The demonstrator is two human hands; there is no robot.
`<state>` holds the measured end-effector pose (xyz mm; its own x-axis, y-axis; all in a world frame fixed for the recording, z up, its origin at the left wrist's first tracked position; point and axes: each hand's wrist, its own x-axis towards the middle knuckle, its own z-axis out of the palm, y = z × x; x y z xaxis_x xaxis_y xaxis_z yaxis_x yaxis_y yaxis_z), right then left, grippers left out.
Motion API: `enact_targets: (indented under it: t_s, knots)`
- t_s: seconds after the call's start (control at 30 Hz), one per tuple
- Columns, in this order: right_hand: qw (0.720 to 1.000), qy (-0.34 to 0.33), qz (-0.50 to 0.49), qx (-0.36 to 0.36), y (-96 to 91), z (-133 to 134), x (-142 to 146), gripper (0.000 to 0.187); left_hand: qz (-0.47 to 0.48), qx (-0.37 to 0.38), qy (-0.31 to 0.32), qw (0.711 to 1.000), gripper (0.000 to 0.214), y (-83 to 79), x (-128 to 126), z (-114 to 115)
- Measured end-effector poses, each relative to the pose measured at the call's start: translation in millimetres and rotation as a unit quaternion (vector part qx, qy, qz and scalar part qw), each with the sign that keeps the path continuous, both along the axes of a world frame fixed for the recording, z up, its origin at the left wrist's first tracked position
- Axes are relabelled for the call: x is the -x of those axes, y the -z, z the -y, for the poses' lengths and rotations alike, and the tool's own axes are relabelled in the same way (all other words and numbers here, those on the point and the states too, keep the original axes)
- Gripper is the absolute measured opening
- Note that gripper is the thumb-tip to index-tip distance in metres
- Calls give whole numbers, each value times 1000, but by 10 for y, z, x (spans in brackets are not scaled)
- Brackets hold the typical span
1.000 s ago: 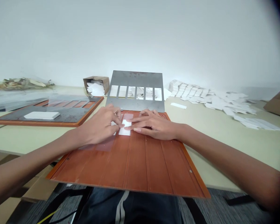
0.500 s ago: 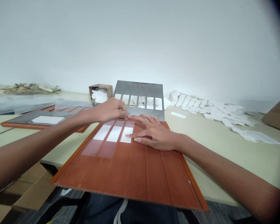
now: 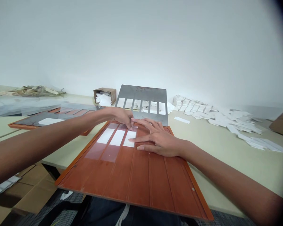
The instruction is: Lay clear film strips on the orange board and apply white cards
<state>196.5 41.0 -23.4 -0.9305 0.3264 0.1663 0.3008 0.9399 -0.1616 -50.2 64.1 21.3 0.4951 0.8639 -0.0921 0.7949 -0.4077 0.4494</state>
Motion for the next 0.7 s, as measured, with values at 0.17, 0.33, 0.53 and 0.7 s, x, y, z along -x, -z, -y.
enact_targets:
  t_s: [0.17, 0.33, 0.53, 0.7]
  knots:
    - [1000, 5, 1, 11, 14, -7, -7, 44, 27, 43, -45, 998, 32, 30, 42, 13]
    - [1000, 8, 2, 15, 31, -14, 0, 44, 69, -19, -64, 995, 24, 81, 69, 187]
    - [1000, 4, -5, 13, 18, -11, 6, 43, 57, -202, -6, 978, 21, 215, 92, 596]
    - [1000, 3, -6, 22, 7, -1, -2, 43, 4, -277, 130, 952, 29, 340, 145, 711]
